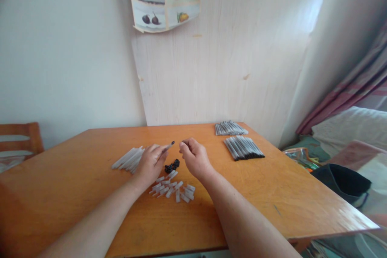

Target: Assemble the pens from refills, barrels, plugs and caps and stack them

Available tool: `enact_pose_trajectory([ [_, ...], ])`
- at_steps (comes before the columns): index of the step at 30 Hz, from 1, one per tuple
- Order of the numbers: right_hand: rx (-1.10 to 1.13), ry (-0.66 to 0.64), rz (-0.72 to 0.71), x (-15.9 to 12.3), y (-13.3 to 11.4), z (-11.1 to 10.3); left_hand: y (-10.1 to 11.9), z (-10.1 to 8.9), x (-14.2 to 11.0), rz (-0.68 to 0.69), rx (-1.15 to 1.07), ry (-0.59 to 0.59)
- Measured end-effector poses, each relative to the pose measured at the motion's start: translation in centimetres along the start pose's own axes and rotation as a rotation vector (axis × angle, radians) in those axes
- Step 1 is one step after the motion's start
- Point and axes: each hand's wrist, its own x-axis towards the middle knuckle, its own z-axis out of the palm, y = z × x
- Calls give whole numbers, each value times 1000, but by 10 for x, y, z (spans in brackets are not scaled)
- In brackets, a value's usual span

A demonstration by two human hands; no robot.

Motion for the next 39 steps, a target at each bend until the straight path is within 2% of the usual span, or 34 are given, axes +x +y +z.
enact_pose_trajectory([
  [3,13,-6,-5,-1,-2,-1,1,-3,-1,76,301,-38],
  [7,-156,-22,-17,0,-2,-4,4,-5,-3,124,570,-29],
  [12,-335,-89,-21,2,-1,-10,6,-8,-3,147,691,-14],
  [18,-399,-174,-33,4,0,-14,5,-8,-3,186,730,42],
  [22,-463,-44,-12,6,-1,-22,3,-7,-3,222,723,147],
  [29,-642,256,59,14,-9,-54,-8,-7,-3,224,734,170],
  [34,-776,382,180,20,-12,-96,-7,-6,-3,218,738,171],
  [39,-897,504,303,11,0,-148,-7,-4,-2,217,737,172],
])
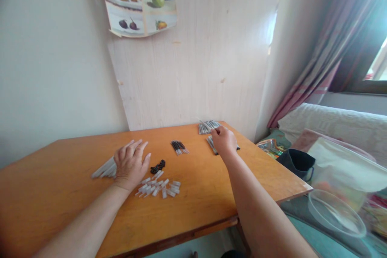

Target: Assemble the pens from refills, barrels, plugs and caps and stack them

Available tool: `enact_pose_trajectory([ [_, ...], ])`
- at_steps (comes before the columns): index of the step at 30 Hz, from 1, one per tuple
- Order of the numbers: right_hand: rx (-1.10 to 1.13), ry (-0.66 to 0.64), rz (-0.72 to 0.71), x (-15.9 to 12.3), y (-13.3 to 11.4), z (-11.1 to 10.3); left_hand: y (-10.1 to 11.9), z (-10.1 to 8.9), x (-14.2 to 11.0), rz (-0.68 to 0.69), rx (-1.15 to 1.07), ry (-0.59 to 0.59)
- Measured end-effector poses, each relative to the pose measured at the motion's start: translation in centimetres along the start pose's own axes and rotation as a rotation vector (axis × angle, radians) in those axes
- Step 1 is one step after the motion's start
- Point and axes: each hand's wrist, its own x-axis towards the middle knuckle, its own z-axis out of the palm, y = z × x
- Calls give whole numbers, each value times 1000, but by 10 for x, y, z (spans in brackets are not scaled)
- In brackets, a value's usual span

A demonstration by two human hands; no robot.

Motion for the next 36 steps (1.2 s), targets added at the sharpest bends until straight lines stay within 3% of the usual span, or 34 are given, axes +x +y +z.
enact_pose_trajectory([
  [4,-112,41,114,-1,34,-6,0,1,1,7,-13,-7],
  [8,-174,17,165,-8,50,-2,-1,3,1,8,-17,-10],
  [22,-335,-102,198,-11,55,9,-5,5,1,8,-14,-11],
  [36,-356,-126,208,-8,61,12,-7,9,-1,5,13,-29],
])
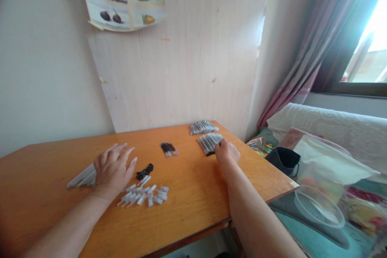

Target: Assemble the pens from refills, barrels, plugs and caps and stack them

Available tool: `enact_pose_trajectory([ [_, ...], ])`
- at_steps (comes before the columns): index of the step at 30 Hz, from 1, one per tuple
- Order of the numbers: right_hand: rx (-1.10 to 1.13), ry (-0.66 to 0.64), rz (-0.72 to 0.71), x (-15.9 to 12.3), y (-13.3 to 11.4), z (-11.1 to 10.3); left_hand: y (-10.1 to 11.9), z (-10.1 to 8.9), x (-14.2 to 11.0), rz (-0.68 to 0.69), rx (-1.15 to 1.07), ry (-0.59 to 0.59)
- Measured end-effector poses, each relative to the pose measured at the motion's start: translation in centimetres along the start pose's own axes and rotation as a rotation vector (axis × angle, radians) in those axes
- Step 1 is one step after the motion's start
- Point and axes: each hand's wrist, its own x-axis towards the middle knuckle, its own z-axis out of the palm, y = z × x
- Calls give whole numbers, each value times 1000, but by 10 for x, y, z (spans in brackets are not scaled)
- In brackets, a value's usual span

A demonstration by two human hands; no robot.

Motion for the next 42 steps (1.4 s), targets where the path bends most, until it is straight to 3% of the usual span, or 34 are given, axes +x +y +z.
enact_pose_trajectory([
  [42,73,-95,53,4,7,0,-6,-10,3,-66,-6,11],
])
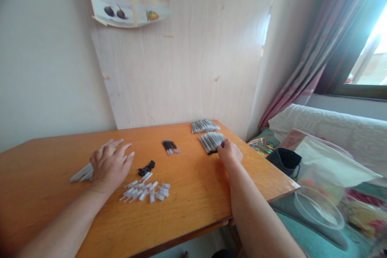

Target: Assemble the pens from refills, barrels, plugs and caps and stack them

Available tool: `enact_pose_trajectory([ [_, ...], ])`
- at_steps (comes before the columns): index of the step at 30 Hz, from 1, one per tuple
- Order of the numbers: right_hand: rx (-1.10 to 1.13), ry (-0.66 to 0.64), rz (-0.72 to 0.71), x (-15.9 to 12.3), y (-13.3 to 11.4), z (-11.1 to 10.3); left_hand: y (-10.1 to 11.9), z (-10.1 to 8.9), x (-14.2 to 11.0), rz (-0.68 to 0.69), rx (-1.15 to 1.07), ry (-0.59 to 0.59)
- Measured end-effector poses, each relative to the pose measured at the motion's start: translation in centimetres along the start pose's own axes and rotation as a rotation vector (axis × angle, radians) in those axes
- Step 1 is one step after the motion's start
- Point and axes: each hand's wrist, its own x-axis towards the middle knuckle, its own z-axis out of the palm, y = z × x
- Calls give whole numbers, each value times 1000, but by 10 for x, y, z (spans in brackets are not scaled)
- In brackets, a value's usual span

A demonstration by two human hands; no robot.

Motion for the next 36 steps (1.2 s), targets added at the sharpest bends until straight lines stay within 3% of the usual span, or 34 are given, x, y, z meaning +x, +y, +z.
enact_pose_trajectory([
  [12,131,116,34,1,2,1,-12,-3,2,-84,38,0],
  [25,46,163,-185,-24,-23,12,-44,-12,9,-401,4,-43],
  [30,36,188,-312,-33,-30,20,-49,-17,8,-491,66,-223],
  [36,13,194,-394,-42,-36,23,-43,-15,2,-381,150,-496],
])
